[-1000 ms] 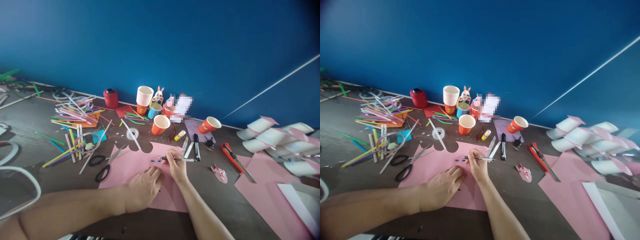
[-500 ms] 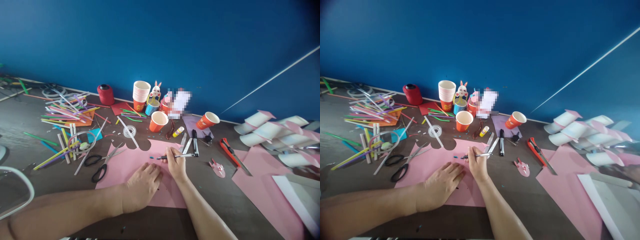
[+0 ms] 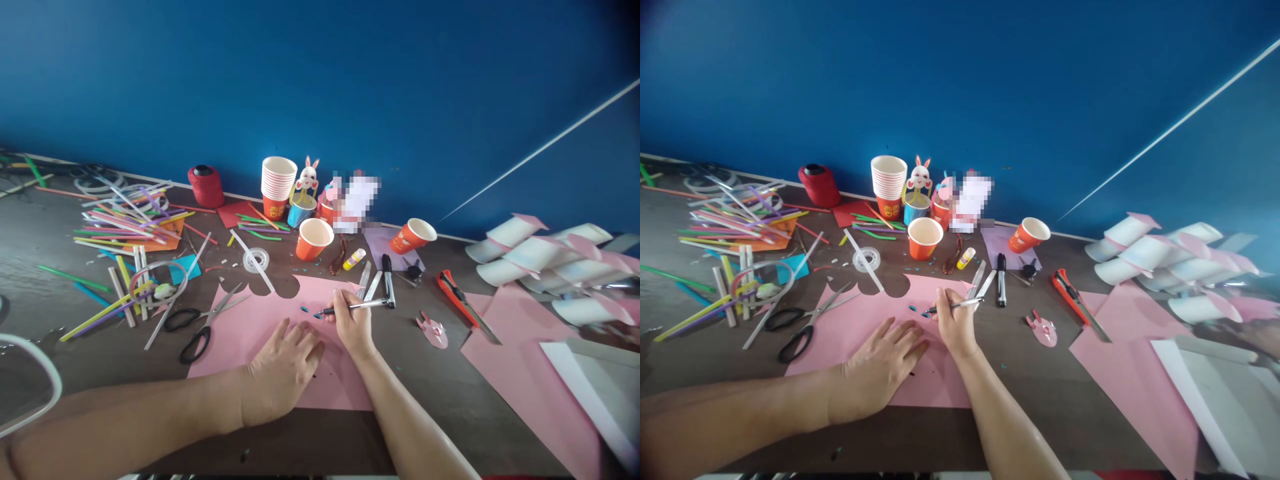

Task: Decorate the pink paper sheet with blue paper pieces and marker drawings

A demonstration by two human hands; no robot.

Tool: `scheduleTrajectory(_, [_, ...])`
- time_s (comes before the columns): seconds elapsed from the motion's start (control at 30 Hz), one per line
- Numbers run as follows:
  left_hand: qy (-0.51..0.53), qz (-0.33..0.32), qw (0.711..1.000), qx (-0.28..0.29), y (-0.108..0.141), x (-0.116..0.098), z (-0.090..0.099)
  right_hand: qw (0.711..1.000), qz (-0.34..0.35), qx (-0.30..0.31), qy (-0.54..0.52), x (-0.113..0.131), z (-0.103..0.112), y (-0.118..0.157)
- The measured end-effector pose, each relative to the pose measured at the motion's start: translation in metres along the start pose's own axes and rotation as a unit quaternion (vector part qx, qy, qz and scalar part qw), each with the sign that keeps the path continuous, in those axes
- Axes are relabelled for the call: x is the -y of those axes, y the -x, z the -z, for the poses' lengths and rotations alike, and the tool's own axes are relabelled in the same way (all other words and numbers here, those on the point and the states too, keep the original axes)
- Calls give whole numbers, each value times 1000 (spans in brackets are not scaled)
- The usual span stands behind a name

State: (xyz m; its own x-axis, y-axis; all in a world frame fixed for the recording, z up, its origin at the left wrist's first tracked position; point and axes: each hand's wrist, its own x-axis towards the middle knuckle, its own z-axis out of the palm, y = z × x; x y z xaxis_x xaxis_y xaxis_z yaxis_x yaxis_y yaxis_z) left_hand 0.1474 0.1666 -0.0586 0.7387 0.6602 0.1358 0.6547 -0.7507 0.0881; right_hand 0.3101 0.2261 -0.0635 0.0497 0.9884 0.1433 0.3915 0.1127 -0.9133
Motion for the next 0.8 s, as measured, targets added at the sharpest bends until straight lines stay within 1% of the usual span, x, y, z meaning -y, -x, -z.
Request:
scheduleTrajectory(0.3, [1,0,1000,8,0,-1,0,1000,-16,4,11,1,0,-1])
scheduleTrajectory(0.63, [1,-5,1000,24,-1,1,4,999,-12,19,23,-1,0,-2])
scheduleTrajectory(0.8, [5,-6,999,31,-1,1,2,1000,-7,21,22,0,0,-2])
